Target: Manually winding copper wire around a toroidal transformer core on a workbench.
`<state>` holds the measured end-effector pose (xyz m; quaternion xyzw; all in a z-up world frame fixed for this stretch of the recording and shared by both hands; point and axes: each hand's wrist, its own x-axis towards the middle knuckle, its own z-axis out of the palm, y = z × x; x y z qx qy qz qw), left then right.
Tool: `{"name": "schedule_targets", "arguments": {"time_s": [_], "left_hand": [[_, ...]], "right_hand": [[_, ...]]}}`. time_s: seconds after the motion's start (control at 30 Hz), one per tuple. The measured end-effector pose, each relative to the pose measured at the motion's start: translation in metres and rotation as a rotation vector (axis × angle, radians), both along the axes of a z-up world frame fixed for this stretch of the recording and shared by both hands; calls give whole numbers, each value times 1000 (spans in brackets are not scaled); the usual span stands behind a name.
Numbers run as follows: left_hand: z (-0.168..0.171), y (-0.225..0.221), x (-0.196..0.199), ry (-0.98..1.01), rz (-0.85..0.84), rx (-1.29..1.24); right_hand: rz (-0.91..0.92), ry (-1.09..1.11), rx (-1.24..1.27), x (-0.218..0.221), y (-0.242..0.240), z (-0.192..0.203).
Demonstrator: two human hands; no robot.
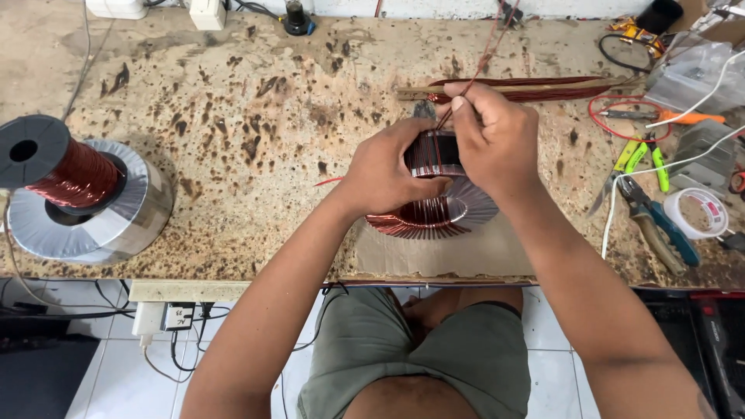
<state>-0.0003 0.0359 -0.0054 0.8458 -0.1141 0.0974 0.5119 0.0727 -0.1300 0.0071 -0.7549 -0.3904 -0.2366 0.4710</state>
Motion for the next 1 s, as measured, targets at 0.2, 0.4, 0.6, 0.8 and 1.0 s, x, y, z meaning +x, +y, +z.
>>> {"name": "schedule_targets", "arguments": {"time_s": [0.2, 0.4, 0.6, 0.8, 1.0], "left_hand": [[-4, 1, -3, -77, -21, -26], [-15, -3, 1, -71, 91, 138], [-15, -2, 3, -60, 79, 140], [-14, -1, 8, -67, 53, 169], [-11, 0, 9, -22, 25, 153]], "right_hand": [[129, 150, 164, -4, -2, -4], [183, 279, 141, 0, -7, 0], [206, 284, 132, 0, -5, 2], [249, 265, 143, -1, -7, 2], [254, 263, 142, -2, -7, 3]]}}
